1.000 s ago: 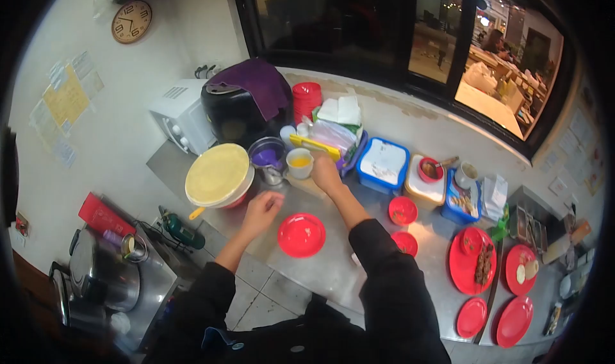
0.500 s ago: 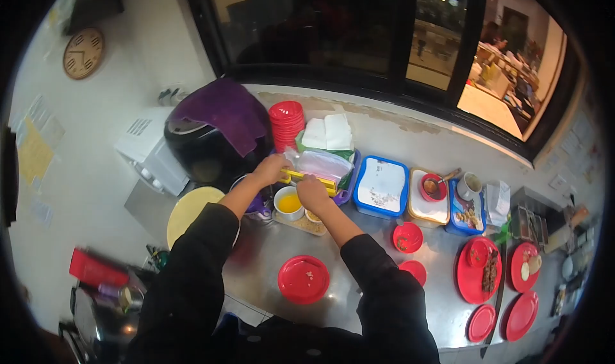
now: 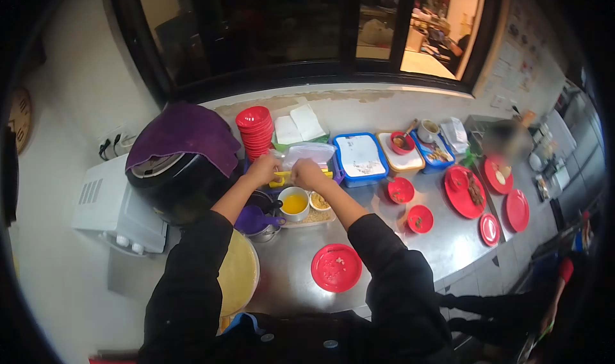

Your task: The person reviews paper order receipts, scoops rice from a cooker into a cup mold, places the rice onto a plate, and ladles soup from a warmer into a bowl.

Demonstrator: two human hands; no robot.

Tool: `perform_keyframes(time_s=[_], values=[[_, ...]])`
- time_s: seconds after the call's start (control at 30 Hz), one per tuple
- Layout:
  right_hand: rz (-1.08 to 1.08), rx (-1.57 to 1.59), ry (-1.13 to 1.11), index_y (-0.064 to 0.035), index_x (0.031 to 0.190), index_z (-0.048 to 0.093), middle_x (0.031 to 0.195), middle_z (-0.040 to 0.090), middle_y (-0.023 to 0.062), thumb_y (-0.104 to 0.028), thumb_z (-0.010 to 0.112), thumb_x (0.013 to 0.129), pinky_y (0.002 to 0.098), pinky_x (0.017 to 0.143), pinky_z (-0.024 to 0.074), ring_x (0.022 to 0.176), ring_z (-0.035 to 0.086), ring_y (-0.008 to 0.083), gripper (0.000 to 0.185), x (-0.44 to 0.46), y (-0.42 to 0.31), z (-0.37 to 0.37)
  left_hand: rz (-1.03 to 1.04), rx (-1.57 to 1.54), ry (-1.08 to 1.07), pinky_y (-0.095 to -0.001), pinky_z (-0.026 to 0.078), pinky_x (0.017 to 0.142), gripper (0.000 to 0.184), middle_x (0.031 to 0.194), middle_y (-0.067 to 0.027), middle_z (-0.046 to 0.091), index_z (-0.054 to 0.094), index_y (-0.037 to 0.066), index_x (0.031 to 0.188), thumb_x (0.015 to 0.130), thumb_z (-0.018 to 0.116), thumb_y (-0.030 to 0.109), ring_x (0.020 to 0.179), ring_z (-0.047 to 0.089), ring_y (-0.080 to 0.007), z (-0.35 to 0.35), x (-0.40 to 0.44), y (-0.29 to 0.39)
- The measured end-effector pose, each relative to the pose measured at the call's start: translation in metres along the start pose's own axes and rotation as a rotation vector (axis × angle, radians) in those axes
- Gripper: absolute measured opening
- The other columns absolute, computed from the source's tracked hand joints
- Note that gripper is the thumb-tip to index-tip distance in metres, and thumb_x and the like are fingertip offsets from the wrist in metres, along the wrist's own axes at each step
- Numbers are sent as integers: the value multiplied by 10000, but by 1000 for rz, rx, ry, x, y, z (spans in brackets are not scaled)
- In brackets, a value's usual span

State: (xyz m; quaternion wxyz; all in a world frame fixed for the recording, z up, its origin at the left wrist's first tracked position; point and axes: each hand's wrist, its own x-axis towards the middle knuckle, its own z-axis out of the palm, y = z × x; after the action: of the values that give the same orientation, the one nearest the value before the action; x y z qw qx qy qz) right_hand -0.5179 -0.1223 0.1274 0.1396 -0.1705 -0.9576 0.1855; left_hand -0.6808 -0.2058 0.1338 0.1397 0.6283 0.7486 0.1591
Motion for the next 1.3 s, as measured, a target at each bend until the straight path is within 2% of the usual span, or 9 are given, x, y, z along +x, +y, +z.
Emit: perform_keyframes(time_s=[0.17, 0.3, 0.4, 0.5, 0.67, 0.8, 0.93, 1.1, 1.3], values=[[211, 801, 305, 3, 802, 638, 735, 609, 12, -104, 655, 778, 220, 657, 430, 686, 529, 77, 111, -42, -57, -107, 57, 76, 24, -367, 492, 738, 291, 822, -143, 643, 681, 77, 800, 536, 800, 102, 817, 626, -277, 12, 8, -11], [290, 965, 684, -5, 854, 623, 753, 576, -19, -131, 610, 834, 188, 684, 390, 717, 496, 54, 128, -116, -81, -180, 176, 281, -100, -376, 488, 746, 380, 876, -189, 630, 656, 2, 886, 568, 791, 158, 838, 618, -317, -6, 16, 8], [228, 1031, 948, -30, 884, 615, 792, 595, -25, -176, 593, 853, 189, 664, 394, 720, 507, 42, 150, -186, -86, -204, 390, -292, 55, -343, 491, 728, 329, 847, -189, 637, 645, -9, 892, 856, 524, 295, 814, 625, -273, -51, -4, 114], [224, 971, 1127, -27, 887, 604, 817, 582, -14, -162, 594, 854, 197, 705, 393, 768, 509, 55, 140, -252, -112, -221, 443, -1085, -339, -270, 514, 657, 586, 925, -117, 617, 513, -49, 1135, 872, 495, 474, 787, 602, -163, -96, -57, 236], [384, 645, 1277, -23, 911, 612, 771, 574, -20, -191, 602, 847, 198, 637, 383, 704, 490, 51, 180, -402, -167, -243, 681, -1158, -280, -209, 490, 588, 296, 845, -57, 627, 551, -6, 1055, 805, 635, 129, 695, 596, -103, -69, -104, 381], [578, 439, 1411, -5, 973, 599, 805, 552, -18, -208, 550, 867, 210, 609, 378, 707, 483, 59, 234, -546, -209, -235, 1353, -679, -459, -262, 495, 617, 230, 878, -64, 627, 597, -28, 957, 792, 619, 129, 737, 609, -132, -62, -226, 540], [684, 390, 1675, -2, 1017, 588, 883, 587, 4, -185, 564, 849, 222, 631, 396, 755, 513, 73, 250, -664, -279, -227, 1905, -319, -400, -276, 493, 618, 215, 864, -68, 622, 597, -17, 938, 779, 610, 127, 725, 605, -145, -44, -384, 606], [786, 210, 1886, -7, 1025, 588, 905, 589, 15, -176, 569, 841, 228, 646, 408, 764, 521, 82, 250, -775, -355, -186, 2216, -266, -405, -292, 489, 618, 198, 846, -72, 615, 596, -2, 915, 763, 599, 125, 712, 601, -160, -13, -510, 632], [920, 137, 1989, -14, 1034, 587, 931, 591, 28, -164, 576, 832, 236, 665, 423, 774, 530, 93, 252, -833, -401, -133, 2274, -220, -394, -312, 485, 618, 178, 824, -78, 606, 596, 15, 886, 744, 586, 123, 695, 596, -179, 16, -564, 661]])
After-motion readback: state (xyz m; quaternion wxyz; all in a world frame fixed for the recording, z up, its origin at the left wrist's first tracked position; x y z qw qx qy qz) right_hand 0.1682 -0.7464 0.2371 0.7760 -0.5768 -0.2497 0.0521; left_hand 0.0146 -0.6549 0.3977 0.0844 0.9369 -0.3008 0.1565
